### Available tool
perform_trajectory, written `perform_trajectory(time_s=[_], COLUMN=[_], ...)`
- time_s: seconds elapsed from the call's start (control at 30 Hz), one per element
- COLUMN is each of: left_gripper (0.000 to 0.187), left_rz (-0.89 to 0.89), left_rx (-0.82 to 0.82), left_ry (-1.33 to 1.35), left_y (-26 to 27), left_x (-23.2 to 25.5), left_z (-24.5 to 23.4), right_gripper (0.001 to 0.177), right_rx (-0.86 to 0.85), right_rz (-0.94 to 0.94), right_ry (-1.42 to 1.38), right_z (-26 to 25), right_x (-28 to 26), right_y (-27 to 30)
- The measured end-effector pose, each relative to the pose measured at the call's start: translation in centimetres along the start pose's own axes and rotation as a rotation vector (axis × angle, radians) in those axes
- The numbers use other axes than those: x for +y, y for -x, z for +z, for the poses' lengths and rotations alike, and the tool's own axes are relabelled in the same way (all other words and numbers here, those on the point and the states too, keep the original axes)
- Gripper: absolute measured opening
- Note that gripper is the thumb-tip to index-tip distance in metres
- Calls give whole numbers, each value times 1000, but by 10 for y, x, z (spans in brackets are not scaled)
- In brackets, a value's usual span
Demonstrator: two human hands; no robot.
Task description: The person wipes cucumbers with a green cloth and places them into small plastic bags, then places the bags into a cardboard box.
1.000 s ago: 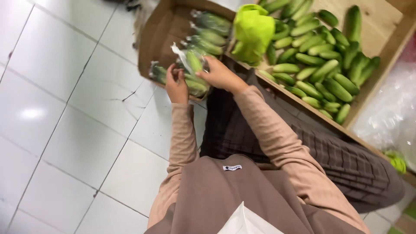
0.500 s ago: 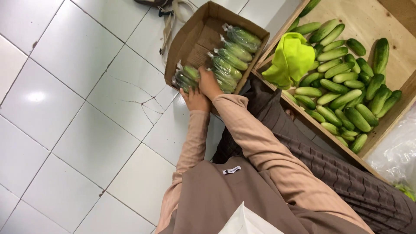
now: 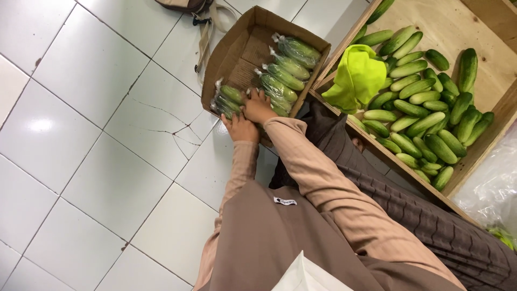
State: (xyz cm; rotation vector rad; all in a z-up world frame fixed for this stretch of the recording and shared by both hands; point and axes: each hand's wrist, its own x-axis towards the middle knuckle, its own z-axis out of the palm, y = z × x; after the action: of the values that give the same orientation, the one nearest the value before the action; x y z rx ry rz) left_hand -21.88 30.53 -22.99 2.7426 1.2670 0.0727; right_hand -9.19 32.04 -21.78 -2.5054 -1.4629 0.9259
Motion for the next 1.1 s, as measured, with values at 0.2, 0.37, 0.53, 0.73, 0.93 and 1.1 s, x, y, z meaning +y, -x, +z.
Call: perform_trajectory(time_s=[0.2, 0.37, 0.53, 0.73, 0.93, 1.1], left_gripper=[42, 51, 50, 35, 29, 25], left_rz=[16, -22, -9, -30, -18, 231], left_rx=[15, -80, -35, -98, -109, 306], left_ry=[0, 24, -18, -37, 25, 584], left_y=[4, 0, -3, -2, -3, 9], left_x=[6, -9, -6, 5, 3, 50], left_z=[-41, 14, -3, -49, -36, -66], right_gripper=[64, 34, 20, 79, 20, 28], right_rx=[208, 822, 1224, 1029, 1211, 1013], right_rz=[-22, -239, -151, 175, -276, -136], right_ry=[-147, -156, -81, -151, -434, -1603], right_z=[-71, -146, -219, -235, -244, -244], right_x=[-42, -21, 39, 73, 111, 161], right_y=[59, 120, 189, 213, 239, 321])
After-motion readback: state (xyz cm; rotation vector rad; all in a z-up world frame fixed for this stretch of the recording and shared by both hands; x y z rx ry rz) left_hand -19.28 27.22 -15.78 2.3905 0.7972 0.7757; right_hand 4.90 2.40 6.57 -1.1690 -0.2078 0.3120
